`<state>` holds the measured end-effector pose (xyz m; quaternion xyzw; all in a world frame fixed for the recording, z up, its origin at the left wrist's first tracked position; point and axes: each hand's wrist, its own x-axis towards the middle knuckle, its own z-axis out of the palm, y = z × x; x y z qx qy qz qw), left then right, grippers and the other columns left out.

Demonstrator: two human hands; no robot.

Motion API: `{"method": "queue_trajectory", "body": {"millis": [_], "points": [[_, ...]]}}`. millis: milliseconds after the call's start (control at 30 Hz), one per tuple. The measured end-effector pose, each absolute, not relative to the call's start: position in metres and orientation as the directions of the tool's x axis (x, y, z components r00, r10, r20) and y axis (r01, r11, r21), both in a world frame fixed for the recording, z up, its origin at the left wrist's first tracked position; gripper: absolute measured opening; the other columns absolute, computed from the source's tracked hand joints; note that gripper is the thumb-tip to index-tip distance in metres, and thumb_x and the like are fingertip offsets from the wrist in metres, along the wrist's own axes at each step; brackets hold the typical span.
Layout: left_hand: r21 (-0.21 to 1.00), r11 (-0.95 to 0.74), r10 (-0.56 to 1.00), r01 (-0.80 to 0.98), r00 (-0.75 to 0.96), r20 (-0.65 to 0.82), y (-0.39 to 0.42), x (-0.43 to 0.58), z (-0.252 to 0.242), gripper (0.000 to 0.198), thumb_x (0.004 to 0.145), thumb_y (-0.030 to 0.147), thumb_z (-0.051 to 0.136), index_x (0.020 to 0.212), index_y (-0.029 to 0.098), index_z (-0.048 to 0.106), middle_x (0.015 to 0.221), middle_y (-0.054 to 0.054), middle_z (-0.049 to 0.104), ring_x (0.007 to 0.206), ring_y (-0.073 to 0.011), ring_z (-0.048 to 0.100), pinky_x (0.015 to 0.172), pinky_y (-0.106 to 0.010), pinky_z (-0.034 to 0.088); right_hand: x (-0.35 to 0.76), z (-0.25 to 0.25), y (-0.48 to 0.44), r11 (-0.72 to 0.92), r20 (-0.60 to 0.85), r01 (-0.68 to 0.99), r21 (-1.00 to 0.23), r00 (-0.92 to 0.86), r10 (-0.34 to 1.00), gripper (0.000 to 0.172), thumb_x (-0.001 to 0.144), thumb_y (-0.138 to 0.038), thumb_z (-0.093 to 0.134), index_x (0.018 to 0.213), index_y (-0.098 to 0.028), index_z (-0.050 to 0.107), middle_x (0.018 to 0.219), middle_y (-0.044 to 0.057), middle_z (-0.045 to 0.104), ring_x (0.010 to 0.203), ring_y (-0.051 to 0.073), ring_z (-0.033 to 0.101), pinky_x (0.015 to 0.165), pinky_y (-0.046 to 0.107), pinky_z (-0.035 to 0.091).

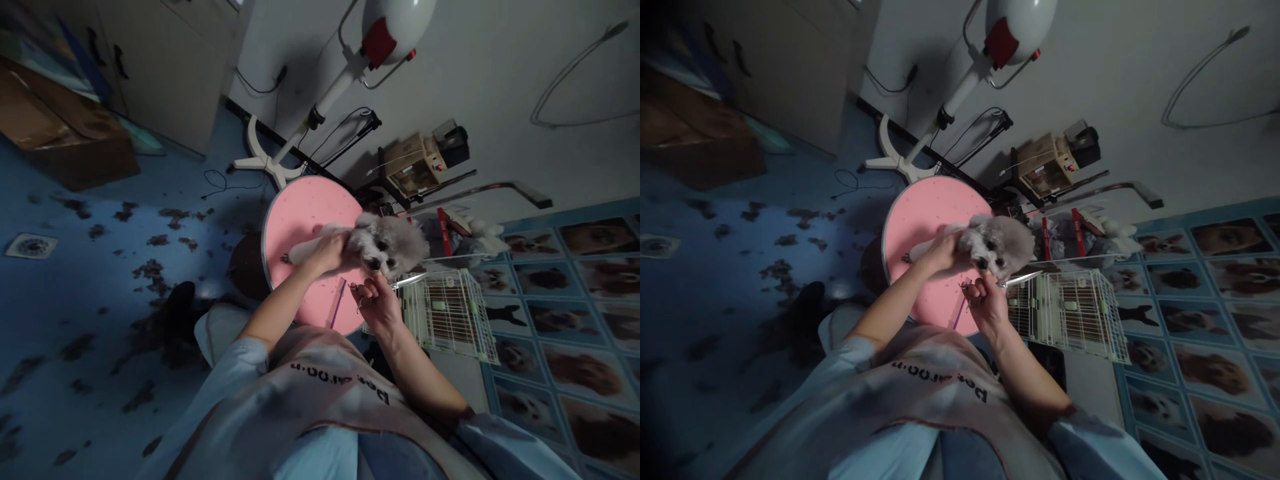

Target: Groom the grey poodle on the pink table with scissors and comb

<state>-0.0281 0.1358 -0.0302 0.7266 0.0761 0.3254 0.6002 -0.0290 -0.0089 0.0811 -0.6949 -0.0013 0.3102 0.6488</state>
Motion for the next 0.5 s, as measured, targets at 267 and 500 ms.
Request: {"method": "queue_trajectory", "body": {"millis": [267, 500], "points": [[0.936, -0.286, 0.473, -0.205, 0.819, 0.324, 0.142, -0.017, -0.035, 0.024, 0.084, 0.028, 0.059, 0.101, 0.013, 0.067, 0.099, -0.013, 0.070, 0.090, -0.0267, 0.064, 0.080, -0.036, 0.052, -0.022, 0.026, -0.076, -0.294, -0.460, -0.375, -0.879, 0.826, 0.326, 0.038, 0.071, -0.053, 0.076, 0.082, -0.022, 0.058, 0.045, -0.014, 0.029, 0.040, 0.006, 0.031, 0.070, 0.030, 0.054], [0.980, -0.142, 0.509, -0.139, 0.839, 0.193, 0.137, -0.001, -0.037, 0.021, 0.078, 0.023, 0.061, 0.095, 0.014, 0.067, 0.105, -0.013, 0.070, 0.098, -0.0270, 0.064, 0.092, -0.040, 0.053, -0.002, -0.039, -0.139, -0.543, -0.393, -0.232, -0.807, 0.897, 0.202, 0.047, 0.066, -0.064, 0.069, 0.073, -0.018, 0.061, 0.043, -0.012, 0.032, 0.040, 0.008, 0.037, 0.058, 0.030, 0.048]]}}
